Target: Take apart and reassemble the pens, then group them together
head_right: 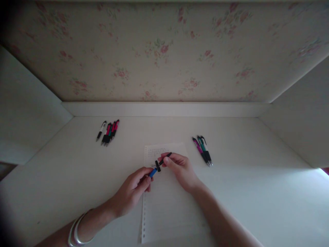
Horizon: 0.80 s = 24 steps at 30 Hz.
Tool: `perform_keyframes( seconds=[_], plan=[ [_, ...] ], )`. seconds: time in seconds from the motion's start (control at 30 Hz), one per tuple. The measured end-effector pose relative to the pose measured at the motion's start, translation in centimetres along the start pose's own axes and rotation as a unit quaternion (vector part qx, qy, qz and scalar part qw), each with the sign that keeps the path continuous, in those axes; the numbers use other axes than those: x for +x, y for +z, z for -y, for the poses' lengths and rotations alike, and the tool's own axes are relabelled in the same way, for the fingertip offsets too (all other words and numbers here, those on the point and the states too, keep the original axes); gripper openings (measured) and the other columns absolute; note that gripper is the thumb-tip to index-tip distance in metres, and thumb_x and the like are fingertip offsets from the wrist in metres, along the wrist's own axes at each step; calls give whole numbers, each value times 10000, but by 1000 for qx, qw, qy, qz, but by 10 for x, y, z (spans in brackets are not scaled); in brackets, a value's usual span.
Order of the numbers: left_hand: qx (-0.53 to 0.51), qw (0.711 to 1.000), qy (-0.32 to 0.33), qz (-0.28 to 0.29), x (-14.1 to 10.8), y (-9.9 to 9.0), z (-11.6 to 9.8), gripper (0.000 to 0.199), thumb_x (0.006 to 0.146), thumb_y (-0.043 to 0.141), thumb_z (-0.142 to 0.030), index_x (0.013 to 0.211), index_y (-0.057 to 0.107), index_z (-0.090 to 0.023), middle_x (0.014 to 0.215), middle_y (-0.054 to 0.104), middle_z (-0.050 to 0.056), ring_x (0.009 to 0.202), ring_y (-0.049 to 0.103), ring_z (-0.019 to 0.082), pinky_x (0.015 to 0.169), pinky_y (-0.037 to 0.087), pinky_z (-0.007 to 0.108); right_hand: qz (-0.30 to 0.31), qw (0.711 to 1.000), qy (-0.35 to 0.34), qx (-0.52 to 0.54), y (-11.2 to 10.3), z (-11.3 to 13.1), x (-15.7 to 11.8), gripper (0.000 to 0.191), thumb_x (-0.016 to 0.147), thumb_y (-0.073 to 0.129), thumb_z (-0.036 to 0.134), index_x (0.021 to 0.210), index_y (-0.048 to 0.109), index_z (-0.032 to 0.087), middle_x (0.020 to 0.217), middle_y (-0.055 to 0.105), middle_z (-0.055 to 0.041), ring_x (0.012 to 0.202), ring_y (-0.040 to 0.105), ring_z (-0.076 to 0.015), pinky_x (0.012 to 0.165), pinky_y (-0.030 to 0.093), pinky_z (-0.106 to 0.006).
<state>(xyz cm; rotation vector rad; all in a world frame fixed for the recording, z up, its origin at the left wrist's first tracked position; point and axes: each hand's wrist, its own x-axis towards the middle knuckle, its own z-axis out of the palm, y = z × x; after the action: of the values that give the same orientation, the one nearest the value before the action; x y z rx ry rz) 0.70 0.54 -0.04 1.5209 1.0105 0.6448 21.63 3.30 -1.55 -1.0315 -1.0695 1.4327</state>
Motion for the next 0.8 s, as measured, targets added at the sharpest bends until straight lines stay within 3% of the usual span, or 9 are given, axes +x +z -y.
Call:
perform_keyframes(
  seconds=[0.53, 0.8],
  plan=[
    [-34, 999, 1, -19, 1, 1, 6, 324, 971, 515, -416, 1132, 602, -149, 830, 586, 31, 719, 532, 147, 648, 440, 253, 98, 995, 12, -27, 21, 11, -9, 198, 865, 697, 402, 928, 747, 221, 918, 759, -46, 876, 690, -177, 855, 535, -325],
    [-40, 998, 17, -48, 1, 0, 8, 324, 964, 524, -439, 1110, 618, -165, 871, 597, 30, 750, 536, 149, 668, 451, 251, 104, 991, -27, -76, 23, 9, -10, 172, 883, 684, 368, 936, 745, 216, 957, 732, -50, 909, 669, -171, 859, 522, -311]
  ],
)
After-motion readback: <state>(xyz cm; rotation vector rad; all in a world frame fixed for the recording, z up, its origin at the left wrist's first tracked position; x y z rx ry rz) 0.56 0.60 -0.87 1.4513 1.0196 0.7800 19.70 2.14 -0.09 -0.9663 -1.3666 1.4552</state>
